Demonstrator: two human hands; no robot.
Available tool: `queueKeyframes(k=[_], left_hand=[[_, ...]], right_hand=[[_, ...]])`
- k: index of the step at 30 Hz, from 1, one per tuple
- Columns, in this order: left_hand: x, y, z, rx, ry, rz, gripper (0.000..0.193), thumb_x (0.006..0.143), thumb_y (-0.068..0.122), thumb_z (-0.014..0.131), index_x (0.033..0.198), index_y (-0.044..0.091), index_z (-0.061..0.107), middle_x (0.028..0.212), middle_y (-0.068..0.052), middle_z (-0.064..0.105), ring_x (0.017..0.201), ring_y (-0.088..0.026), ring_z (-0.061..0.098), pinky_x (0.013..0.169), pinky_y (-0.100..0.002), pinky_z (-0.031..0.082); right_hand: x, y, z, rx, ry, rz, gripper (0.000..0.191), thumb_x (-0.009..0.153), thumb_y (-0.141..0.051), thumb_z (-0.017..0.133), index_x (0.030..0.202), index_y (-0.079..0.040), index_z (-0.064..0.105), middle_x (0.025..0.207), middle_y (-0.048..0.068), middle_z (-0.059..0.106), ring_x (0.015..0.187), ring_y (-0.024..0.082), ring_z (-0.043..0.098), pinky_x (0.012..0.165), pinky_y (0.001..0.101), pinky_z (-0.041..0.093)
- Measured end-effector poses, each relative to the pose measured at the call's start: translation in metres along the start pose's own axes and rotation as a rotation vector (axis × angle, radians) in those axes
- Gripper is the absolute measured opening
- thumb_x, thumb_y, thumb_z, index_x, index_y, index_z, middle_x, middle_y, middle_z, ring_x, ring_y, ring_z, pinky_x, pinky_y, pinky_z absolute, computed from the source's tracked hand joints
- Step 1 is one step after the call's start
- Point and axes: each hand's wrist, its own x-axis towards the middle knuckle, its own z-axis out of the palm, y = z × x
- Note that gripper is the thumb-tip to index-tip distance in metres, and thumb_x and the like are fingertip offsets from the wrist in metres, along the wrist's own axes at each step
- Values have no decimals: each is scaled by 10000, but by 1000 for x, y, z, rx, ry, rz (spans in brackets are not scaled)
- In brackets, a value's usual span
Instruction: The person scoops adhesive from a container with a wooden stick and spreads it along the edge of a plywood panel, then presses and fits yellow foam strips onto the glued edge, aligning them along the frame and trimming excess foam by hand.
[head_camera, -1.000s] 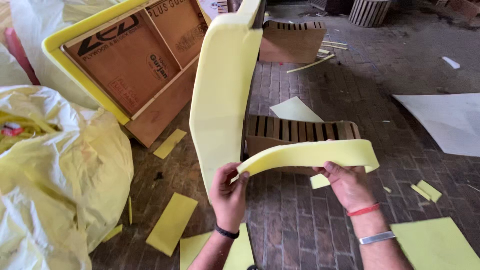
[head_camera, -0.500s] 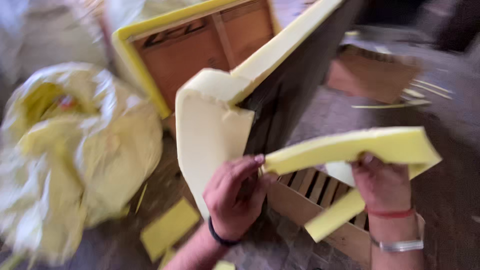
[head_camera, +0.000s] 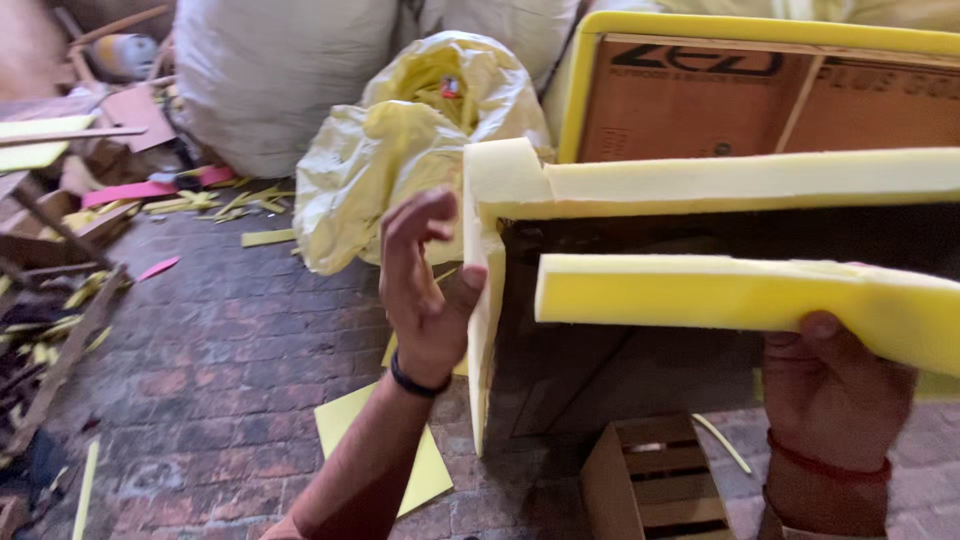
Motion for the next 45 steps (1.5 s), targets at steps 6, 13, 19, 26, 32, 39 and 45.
queueKeyframes(k=[6,13,19,26,32,39,45], left_hand=[[18,-22,-9,-217,-193,5,893,908,572,744,1589,106,403,1628,-104,412,1547,-238,386,1309,-404,331],[14,-22,-9,-241,-202,-65,827,956,320,878,1566,98,364,1660,-138,339,1580,-282,373,1326,-467,378],[18,-22,-27,-236,-288,-97,655,1021,292,798,1539,87,453,1639,-140,426,1526,-265,405,1295,-440,370],[21,-18,-22,11,-261,31,647,935,339,829,1458,79,551,1533,-155,543,1448,-276,522,1235,-396,427],[17,-25,-18,-66,-239,13,630,939,246,871,1445,57,547,1532,-146,529,1448,-253,541,1256,-403,473],[11,-40,-32,-427,-282,-128,499,1064,173,752,1474,25,510,1580,-137,460,1515,-229,473,1297,-421,441],[10,-42,-34,-449,-295,-146,420,1090,135,704,1456,19,533,1579,-143,473,1457,-227,465,1280,-409,446]], right_hand=[[18,33,15,-86,-4,-8,294,1039,76,679,1307,-27,615,1235,109,675,1174,238,673,1046,427,597],[19,54,7,-65,-23,-1,288,1079,68,691,1339,-2,589,1232,117,639,1177,235,643,1127,438,570],[15,66,-1,1,10,8,294,1046,96,687,1307,3,587,1228,103,640,1175,217,626,1146,413,536],[8,70,9,-43,-19,-39,319,1037,151,656,1309,-2,591,1230,107,641,1177,240,626,1097,447,538],[5,66,15,-68,23,5,308,1037,125,661,1317,13,598,1219,149,690,1118,263,663,1054,470,594],[1,65,24,-186,16,-24,307,1060,101,657,1346,17,586,1198,155,692,1124,271,696,1026,456,607],[-4,65,28,-134,59,-48,329,1046,101,668,1350,13,579,1198,123,652,1125,242,656,1055,426,594]])
